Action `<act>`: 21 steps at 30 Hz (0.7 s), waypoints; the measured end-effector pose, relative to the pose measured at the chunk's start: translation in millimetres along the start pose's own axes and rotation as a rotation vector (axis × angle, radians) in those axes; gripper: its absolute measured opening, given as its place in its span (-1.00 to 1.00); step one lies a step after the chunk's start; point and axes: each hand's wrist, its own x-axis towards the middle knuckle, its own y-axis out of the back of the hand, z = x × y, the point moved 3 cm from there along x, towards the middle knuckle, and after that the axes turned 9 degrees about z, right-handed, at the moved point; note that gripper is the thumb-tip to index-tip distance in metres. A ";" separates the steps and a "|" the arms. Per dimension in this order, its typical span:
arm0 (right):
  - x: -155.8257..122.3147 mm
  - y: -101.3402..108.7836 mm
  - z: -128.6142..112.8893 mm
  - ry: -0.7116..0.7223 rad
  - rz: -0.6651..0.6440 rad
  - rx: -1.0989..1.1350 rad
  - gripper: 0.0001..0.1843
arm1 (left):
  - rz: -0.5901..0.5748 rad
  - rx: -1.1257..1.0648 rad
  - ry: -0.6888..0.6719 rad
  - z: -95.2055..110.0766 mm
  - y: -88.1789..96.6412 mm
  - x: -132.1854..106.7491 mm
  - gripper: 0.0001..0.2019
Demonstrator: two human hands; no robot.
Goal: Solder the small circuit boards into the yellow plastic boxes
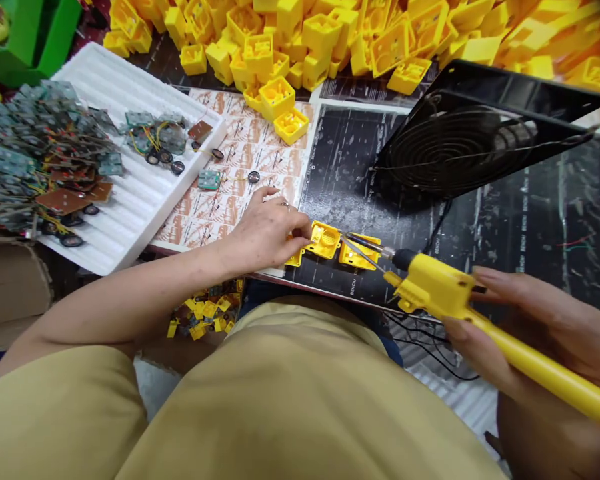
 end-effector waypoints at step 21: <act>9.1 -28.9 -13.5 0.474 -0.139 0.177 -0.73 | 0.078 0.148 -0.069 4.7 -3.0 -2.2 -0.76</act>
